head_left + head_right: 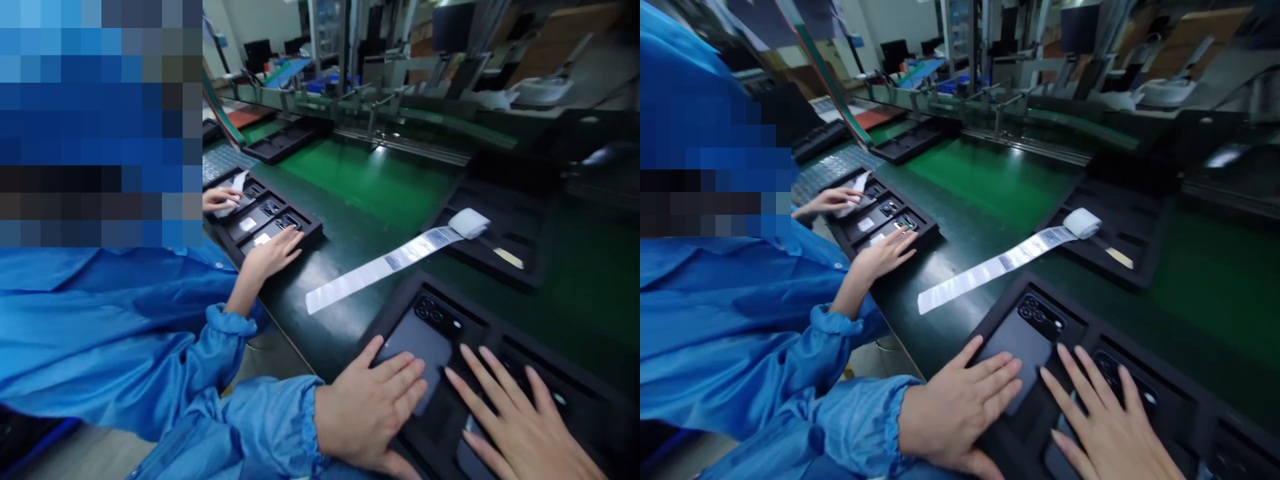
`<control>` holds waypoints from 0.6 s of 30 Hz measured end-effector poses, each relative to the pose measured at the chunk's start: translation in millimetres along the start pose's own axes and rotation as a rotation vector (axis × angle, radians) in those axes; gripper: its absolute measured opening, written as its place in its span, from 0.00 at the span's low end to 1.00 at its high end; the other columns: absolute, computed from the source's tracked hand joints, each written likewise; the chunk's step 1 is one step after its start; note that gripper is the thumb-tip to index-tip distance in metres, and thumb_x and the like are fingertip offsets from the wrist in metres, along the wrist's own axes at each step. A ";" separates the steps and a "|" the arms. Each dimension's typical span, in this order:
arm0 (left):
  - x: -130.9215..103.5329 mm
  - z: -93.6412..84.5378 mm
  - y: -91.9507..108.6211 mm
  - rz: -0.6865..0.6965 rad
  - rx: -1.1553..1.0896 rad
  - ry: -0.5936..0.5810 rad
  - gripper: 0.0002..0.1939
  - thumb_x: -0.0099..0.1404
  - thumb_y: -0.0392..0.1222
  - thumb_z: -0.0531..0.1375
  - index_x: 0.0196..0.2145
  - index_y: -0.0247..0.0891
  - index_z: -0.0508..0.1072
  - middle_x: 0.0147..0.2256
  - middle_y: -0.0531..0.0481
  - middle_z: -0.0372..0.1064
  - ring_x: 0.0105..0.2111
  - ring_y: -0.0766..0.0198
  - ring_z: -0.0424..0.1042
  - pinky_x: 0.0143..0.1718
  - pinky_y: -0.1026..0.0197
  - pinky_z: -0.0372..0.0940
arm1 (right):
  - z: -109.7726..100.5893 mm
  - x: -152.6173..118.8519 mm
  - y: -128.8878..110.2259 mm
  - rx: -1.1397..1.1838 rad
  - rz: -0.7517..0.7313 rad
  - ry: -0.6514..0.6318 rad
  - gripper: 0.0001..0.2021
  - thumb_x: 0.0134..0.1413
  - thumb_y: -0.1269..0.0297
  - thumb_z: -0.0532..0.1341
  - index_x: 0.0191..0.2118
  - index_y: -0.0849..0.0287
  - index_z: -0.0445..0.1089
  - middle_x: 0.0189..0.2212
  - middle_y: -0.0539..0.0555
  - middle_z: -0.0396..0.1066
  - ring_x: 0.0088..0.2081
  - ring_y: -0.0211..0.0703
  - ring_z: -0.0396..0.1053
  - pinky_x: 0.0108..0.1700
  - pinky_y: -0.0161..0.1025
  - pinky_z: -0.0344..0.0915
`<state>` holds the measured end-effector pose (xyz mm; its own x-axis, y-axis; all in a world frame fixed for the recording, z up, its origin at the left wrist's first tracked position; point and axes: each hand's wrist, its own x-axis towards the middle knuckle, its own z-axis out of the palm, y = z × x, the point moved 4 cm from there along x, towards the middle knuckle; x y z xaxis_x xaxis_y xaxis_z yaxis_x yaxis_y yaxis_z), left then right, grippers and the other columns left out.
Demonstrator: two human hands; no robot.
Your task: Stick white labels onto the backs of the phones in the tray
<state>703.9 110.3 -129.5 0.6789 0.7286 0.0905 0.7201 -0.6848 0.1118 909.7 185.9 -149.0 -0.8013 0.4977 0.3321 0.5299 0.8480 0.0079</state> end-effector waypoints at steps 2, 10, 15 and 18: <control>7.1 1.1 -3.0 -0.019 -0.068 -0.015 0.46 0.62 0.69 0.37 0.63 0.26 0.46 0.64 0.37 0.39 0.64 0.51 0.38 0.63 0.40 0.28 | -2.5 6.3 13.1 -0.082 0.052 -0.114 0.31 0.59 0.57 0.47 0.66 0.42 0.34 0.64 0.56 0.41 0.62 0.63 0.42 0.53 0.74 0.46; 24.0 20.2 -11.1 -0.033 -0.143 -0.015 0.58 0.49 0.79 0.46 0.64 0.32 0.44 0.64 0.35 0.34 0.65 0.47 0.33 0.61 0.37 0.24 | -18.4 -21.8 -0.7 -0.092 0.284 -0.440 0.33 0.61 0.54 0.55 0.65 0.63 0.44 0.65 0.65 0.28 0.64 0.63 0.29 0.58 0.71 0.39; 19.3 20.7 -9.5 -0.030 -0.122 0.015 0.56 0.51 0.77 0.49 0.64 0.32 0.47 0.64 0.34 0.38 0.64 0.45 0.38 0.62 0.37 0.28 | -61.1 -55.1 -75.4 0.345 0.278 -0.698 0.33 0.64 0.52 0.53 0.67 0.59 0.39 0.65 0.61 0.35 0.64 0.56 0.37 0.60 0.62 0.48; 20.6 21.2 -7.9 -0.028 -0.104 0.017 0.55 0.51 0.76 0.49 0.63 0.31 0.48 0.64 0.34 0.39 0.63 0.43 0.41 0.62 0.36 0.29 | -81.4 -62.8 -75.4 0.530 0.311 -0.617 0.24 0.68 0.59 0.49 0.65 0.54 0.46 0.61 0.55 0.52 0.61 0.45 0.51 0.63 0.53 0.49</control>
<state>715.2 130.5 -149.4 0.6559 0.7479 0.1025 0.7191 -0.6603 0.2167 942.8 75.9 -93.6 -0.7301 0.6006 -0.3259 0.6738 0.5534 -0.4896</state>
